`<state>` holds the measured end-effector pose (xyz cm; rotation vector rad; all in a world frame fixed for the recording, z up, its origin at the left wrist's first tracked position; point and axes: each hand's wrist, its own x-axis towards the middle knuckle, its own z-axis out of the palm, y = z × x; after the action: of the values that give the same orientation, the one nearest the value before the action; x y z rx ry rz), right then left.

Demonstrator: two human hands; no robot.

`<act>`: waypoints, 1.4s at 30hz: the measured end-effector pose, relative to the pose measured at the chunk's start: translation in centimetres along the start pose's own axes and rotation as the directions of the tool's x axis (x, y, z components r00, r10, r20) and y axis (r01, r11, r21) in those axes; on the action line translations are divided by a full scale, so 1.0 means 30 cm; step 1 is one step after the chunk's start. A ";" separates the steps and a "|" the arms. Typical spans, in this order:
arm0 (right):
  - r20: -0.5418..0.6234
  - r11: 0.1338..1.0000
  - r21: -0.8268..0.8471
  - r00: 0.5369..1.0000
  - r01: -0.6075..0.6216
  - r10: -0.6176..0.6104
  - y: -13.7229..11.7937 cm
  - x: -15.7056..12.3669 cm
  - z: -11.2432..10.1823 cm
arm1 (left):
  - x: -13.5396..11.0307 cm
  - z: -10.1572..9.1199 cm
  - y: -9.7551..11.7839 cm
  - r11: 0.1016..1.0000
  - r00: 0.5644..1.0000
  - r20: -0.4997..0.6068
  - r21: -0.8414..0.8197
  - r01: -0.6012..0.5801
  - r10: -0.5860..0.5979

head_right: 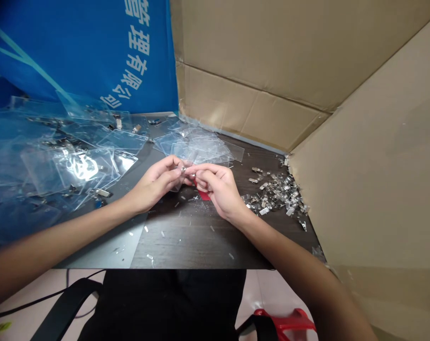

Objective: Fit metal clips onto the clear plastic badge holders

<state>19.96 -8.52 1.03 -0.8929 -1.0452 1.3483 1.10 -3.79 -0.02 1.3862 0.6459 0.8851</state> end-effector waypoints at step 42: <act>0.071 0.947 -0.321 0.997 0.007 0.017 -0.008 -0.017 -0.001 | 0.001 -0.008 0.034 0.971 0.999 -0.036 -0.240 0.024 -0.034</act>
<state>20.08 -9.03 1.22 -1.0923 -1.3469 1.2411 0.75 -3.67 0.95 1.1427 0.5679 0.9371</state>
